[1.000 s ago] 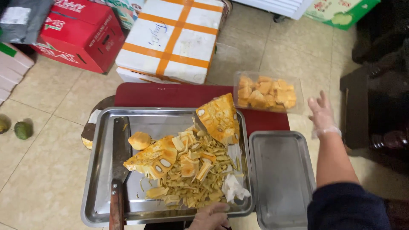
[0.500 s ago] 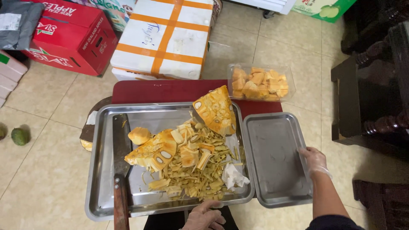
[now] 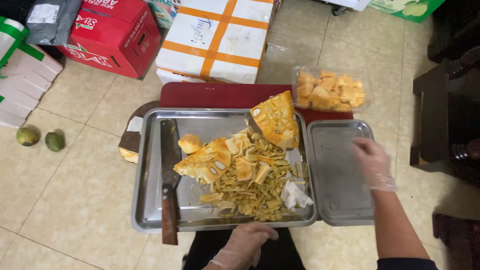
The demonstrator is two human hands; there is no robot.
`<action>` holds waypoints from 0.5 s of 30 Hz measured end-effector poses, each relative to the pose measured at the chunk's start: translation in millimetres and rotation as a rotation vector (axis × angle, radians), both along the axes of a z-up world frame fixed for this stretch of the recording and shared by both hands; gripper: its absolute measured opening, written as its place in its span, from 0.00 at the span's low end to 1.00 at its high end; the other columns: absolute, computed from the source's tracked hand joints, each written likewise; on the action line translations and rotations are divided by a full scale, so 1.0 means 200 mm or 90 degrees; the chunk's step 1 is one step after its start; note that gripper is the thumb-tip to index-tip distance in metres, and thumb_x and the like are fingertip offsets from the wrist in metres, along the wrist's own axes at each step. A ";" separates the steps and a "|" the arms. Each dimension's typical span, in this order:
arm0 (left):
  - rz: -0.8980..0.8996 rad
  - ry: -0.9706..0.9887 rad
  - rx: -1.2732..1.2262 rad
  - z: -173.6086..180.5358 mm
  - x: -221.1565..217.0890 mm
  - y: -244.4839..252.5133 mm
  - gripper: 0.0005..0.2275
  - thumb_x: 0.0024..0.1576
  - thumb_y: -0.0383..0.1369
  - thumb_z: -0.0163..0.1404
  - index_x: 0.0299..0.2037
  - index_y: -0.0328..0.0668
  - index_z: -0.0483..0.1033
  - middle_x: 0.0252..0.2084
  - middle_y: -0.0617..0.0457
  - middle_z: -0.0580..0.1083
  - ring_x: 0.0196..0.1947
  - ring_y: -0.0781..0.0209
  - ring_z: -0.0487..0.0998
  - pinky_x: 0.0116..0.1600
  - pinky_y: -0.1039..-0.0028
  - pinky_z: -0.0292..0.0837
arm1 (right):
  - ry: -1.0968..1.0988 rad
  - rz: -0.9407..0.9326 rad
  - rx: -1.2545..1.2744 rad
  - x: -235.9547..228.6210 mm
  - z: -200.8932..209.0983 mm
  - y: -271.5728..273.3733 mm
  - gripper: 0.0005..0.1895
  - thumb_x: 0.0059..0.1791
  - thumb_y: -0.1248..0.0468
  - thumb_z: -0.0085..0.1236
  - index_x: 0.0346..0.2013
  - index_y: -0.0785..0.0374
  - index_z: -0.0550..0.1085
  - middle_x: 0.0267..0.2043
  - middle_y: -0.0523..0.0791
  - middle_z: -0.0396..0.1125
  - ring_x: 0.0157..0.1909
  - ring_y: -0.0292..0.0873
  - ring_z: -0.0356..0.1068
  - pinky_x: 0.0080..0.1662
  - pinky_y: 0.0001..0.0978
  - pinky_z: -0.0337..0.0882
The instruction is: Extracting jackfruit bulbs from the core and cleaning a metal tray with a cloth
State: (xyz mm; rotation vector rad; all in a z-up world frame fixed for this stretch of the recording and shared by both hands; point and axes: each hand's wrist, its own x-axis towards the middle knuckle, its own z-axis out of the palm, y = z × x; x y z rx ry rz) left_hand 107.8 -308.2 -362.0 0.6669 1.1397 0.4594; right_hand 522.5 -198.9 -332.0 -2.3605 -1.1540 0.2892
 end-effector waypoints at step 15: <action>0.012 0.043 -0.152 0.56 -0.60 0.17 0.26 0.52 0.31 0.52 0.65 0.48 0.78 0.28 0.50 0.78 0.21 0.62 0.72 0.30 0.77 0.68 | 0.020 0.180 -0.222 -1.19 0.15 0.21 0.26 0.51 0.40 0.48 0.53 0.53 0.75 0.54 0.48 0.73 0.50 0.53 0.74 0.47 0.48 0.69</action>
